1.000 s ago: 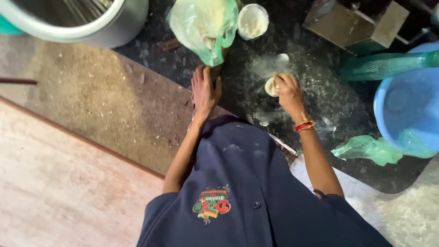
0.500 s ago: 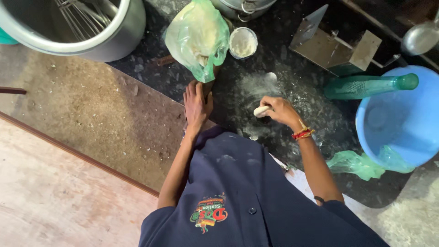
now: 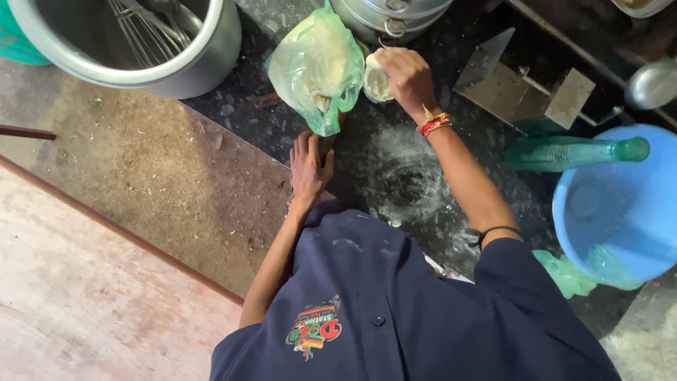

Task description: The person flips a piece of dough between their hands, then rolls it out on a workspace using a rolling pin.

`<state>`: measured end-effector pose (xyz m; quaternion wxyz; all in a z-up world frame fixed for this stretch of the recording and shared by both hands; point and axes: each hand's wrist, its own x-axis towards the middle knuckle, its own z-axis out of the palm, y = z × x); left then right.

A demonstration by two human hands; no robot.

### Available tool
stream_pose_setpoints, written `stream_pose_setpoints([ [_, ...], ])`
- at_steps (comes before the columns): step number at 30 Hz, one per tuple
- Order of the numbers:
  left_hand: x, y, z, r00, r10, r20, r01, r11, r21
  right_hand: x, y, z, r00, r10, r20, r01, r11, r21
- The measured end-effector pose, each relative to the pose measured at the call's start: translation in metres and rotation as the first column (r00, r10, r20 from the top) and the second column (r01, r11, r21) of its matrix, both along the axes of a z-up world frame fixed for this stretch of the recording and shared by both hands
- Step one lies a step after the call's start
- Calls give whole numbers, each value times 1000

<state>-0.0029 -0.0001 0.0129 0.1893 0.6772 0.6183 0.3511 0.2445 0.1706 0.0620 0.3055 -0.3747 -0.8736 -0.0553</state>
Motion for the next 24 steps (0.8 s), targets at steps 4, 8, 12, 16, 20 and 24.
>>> stream_pose_setpoints([
  [4,-1,0,0,1000,-5,11,5,1000,0,4,-1,-6,990,95,107,-100,994,42],
  [8,0,0,2,1000,0,0,0,1000,-18,13,-13,-21,990,79,112,-82,997,16],
  [12,0,-1,2,1000,-12,6,12,1000,3,23,-25,-30,989,77,127,-71,996,-46],
  [16,0,0,3,1000,-7,-7,7,1000,-7,24,-23,-27,989,57,136,-44,994,-96],
  [20,1,0,2,1000,9,-19,-10,1000,-20,24,-20,-26,982,74,171,-42,983,-179],
  [24,0,0,-1,1000,8,-23,-9,1000,-13,24,-19,-29,970,58,238,-19,987,-161],
])
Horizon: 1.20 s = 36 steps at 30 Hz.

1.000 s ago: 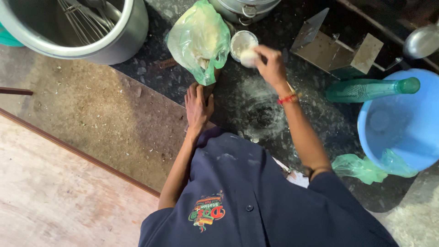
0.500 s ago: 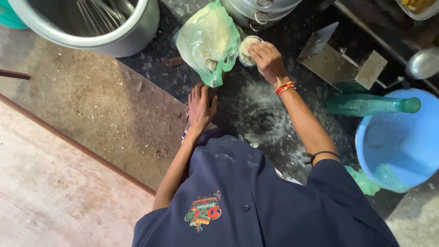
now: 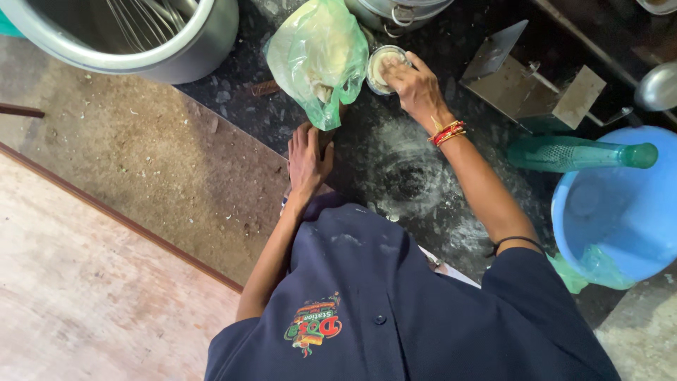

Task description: The person flips a piece of dough between their hands, then rolls it out on a workspace using a rolling pin.

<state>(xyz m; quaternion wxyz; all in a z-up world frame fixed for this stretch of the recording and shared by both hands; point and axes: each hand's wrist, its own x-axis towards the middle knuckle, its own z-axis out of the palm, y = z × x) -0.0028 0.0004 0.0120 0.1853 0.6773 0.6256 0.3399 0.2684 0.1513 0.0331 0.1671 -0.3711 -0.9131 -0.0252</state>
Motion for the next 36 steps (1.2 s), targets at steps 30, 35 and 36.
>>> stream_pose_setpoints([
  [30,-1,-2,1,998,-19,58,17,1000,24,26,42,-50,622,-571,-536,-179,562,-807],
  [35,-2,-3,3,999,-20,49,18,1000,24,16,39,-57,627,-638,-446,-124,484,-866],
  [36,-2,-4,3,999,-17,49,16,1000,24,16,39,-59,616,-667,-419,-102,460,-882],
])
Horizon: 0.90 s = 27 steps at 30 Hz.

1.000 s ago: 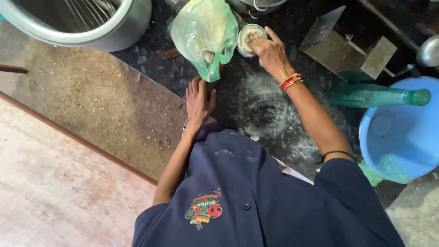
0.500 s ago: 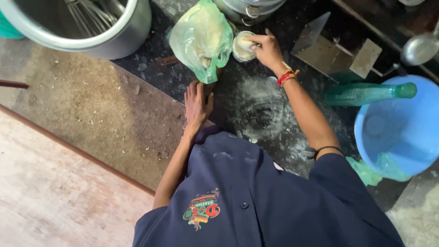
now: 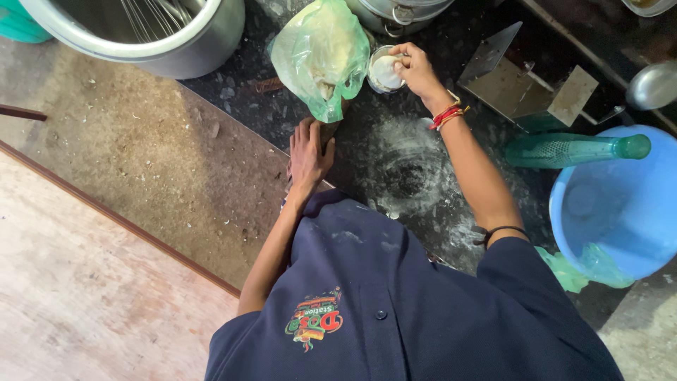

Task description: The person flips a piece of dough between their hands, then rolls it out on a workspace using a rolling pin.

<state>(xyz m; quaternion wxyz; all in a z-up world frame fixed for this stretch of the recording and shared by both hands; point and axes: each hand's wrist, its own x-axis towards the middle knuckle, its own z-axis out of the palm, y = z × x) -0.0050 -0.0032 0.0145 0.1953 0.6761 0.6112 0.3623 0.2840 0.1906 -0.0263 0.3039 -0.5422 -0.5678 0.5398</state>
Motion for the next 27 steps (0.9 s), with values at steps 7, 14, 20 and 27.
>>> stream_pose_setpoints([
  [7,1,2,-3,1000,0,-7,0,1000,-12,-5,7,-12,964,-12,266,-91,924,370],
  [14,0,2,-1,1000,-3,-7,3,1000,-14,-28,-17,35,891,-209,404,-122,745,655],
  [20,0,3,0,1000,2,-17,-2,1000,-11,-33,-41,44,808,-221,546,-270,685,677],
  [27,-1,3,-2,1000,-10,-19,10,1000,-16,-39,-60,25,677,-231,699,-381,703,601],
])
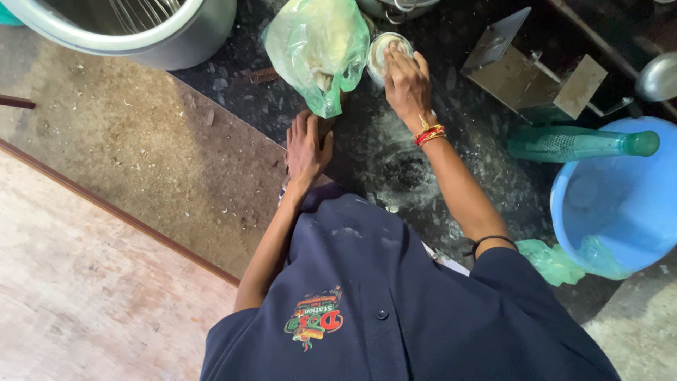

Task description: The person flips a piece of dough between their hands, then rolls it out on a workspace using a rolling pin.

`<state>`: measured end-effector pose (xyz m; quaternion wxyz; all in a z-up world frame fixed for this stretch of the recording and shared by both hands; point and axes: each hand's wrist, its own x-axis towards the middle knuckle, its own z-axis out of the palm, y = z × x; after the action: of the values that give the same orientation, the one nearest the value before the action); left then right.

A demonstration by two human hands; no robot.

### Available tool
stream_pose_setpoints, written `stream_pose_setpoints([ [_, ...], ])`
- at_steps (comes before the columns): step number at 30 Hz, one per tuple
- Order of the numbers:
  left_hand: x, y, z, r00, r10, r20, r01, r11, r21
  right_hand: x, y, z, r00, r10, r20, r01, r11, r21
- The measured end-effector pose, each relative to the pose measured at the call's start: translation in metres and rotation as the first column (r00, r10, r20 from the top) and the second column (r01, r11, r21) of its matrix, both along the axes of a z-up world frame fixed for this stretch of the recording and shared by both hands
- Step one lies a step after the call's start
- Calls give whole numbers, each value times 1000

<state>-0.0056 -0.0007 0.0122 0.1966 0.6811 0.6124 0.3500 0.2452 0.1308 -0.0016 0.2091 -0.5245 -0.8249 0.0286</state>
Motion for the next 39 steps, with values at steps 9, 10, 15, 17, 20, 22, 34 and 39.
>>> stream_pose_setpoints([
  [9,2,1,-1,999,13,-37,-14,999,-30,3,2,-5,1000,22,13,-22,1000,-2],
  [10,2,2,0,999,12,-35,-14,999,-36,3,3,-7,1000,12,12,-12,1000,5],
  [15,3,1,0,1000,6,-6,-6,1000,-26,2,9,-1,996,-62,-68,57,995,-77],
  [17,2,1,0,1000,5,-1,-5,1000,10,-1,12,3,995,-44,-92,40,998,-43],
  [20,-1,-1,-3,1000,-8,10,8,1000,2,-6,17,2,990,-101,-103,99,995,-25],
  [22,-1,-3,-3,1000,-6,25,6,1000,9,-11,19,-3,987,-130,-91,131,991,0],
  [34,-2,-8,2,1000,5,23,-6,998,60,-5,37,4,974,-218,-67,203,962,-184],
  [39,-1,-8,1,1000,11,17,-13,998,66,-10,27,21,997,-62,42,64,997,-44],
])
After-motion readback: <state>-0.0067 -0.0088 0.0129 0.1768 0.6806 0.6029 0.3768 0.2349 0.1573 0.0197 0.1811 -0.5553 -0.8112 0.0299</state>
